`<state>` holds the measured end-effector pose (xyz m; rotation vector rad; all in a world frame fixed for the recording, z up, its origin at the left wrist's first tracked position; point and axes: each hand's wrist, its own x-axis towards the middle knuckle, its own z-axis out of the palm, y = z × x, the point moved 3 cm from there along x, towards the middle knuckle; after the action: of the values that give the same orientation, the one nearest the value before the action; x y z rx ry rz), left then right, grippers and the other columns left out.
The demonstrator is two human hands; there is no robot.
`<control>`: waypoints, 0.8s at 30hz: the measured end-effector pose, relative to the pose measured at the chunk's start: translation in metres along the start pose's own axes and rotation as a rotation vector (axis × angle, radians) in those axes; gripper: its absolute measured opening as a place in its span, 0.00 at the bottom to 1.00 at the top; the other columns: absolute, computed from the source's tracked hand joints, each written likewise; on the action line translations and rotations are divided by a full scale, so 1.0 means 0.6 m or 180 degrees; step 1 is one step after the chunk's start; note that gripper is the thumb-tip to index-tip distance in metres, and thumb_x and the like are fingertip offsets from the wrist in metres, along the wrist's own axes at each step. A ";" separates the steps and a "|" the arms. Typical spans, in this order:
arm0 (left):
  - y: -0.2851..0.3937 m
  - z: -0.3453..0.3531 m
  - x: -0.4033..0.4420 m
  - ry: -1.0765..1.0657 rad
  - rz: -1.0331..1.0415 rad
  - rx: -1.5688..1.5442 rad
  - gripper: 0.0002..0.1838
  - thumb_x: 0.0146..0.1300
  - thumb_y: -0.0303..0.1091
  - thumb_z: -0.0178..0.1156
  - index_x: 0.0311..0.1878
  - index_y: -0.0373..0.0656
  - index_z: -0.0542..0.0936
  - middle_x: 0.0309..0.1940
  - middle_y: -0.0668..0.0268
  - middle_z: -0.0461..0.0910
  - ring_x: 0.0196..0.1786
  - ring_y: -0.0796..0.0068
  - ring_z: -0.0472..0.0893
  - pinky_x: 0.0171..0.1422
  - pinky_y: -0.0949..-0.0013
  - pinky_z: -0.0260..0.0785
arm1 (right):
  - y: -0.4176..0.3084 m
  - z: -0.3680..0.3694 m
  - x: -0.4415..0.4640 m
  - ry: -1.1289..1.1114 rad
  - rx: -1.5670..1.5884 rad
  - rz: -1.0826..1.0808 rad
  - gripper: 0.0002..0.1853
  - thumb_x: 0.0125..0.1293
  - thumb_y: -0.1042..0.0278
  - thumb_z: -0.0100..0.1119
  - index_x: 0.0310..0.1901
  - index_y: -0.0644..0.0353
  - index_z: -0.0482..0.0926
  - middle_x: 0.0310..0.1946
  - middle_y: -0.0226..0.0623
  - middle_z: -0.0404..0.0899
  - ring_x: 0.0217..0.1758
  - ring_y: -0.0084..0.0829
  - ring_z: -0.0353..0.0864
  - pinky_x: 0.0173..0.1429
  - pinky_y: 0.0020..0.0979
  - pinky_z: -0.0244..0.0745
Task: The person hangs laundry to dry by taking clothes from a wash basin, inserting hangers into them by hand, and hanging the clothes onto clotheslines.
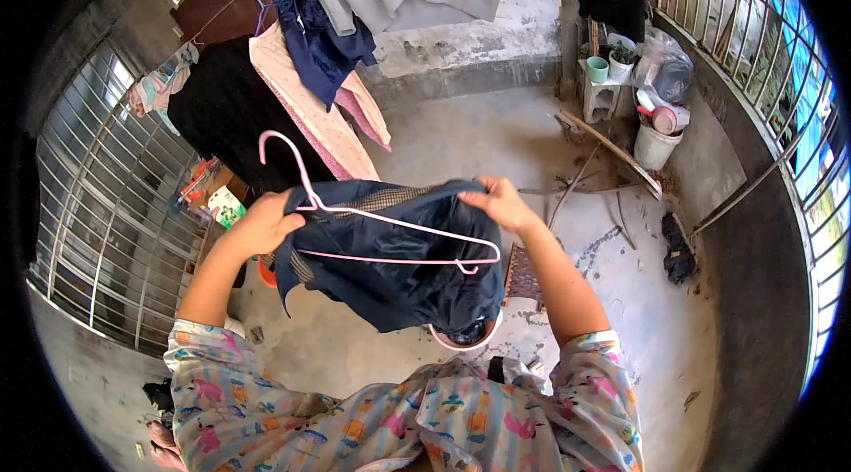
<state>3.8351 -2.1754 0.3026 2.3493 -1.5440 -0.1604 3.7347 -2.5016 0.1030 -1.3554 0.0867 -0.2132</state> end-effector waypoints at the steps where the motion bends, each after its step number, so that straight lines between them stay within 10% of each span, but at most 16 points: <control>1: -0.014 0.008 -0.004 -0.0091 -0.0067 0.0173 0.16 0.67 0.42 0.58 0.48 0.40 0.76 0.35 0.46 0.81 0.41 0.42 0.80 0.45 0.52 0.72 | -0.031 -0.001 0.009 0.0096 0.0037 -0.0171 0.08 0.63 0.72 0.67 0.40 0.66 0.82 0.31 0.29 0.82 0.33 0.18 0.77 0.39 0.25 0.75; 7: -0.055 0.042 0.012 -0.0134 -0.0862 0.1315 0.30 0.69 0.52 0.53 0.25 0.31 0.79 0.26 0.41 0.78 0.33 0.39 0.79 0.38 0.48 0.73 | -0.222 0.065 0.010 0.0781 -0.2018 -0.1642 0.12 0.53 0.77 0.70 0.25 0.63 0.72 0.22 0.25 0.74 0.27 0.16 0.68 0.30 0.25 0.65; 8: -0.071 0.047 0.016 -0.0062 -0.0904 0.1416 0.33 0.69 0.55 0.53 0.22 0.31 0.79 0.25 0.41 0.78 0.32 0.39 0.80 0.37 0.47 0.73 | -0.232 0.080 0.013 0.0966 -0.1957 -0.1559 0.11 0.44 0.76 0.69 0.25 0.68 0.73 0.18 0.47 0.73 0.23 0.28 0.75 0.32 0.33 0.71; 12: -0.103 0.034 0.035 0.0383 -0.1161 0.1433 0.35 0.67 0.60 0.51 0.24 0.31 0.81 0.25 0.42 0.80 0.34 0.40 0.81 0.39 0.47 0.74 | -0.283 0.158 -0.022 0.1329 -0.2249 -0.1527 0.10 0.43 0.76 0.67 0.23 0.68 0.74 0.20 0.53 0.76 0.26 0.43 0.82 0.32 0.37 0.73; 19: -0.076 -0.009 0.023 0.3039 -0.1614 0.0865 0.30 0.62 0.62 0.57 0.28 0.39 0.80 0.22 0.50 0.79 0.31 0.44 0.81 0.35 0.50 0.71 | -0.157 0.277 -0.083 0.0831 -0.1069 -0.1356 0.17 0.50 0.69 0.72 0.35 0.65 0.73 0.28 0.45 0.74 0.30 0.37 0.74 0.36 0.33 0.70; 24: -0.020 -0.010 -0.002 0.3382 -0.1367 0.0405 0.24 0.56 0.54 0.68 0.27 0.38 0.78 0.19 0.52 0.76 0.24 0.54 0.78 0.32 0.60 0.69 | -0.138 0.302 -0.091 -0.0411 -0.2633 -0.1859 0.15 0.53 0.69 0.69 0.40 0.64 0.76 0.38 0.47 0.75 0.42 0.46 0.78 0.44 0.37 0.75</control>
<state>3.8465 -2.1688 0.3041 2.1742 -0.5409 0.9497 3.7064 -2.3333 0.2190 -2.1967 -0.3762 -0.6253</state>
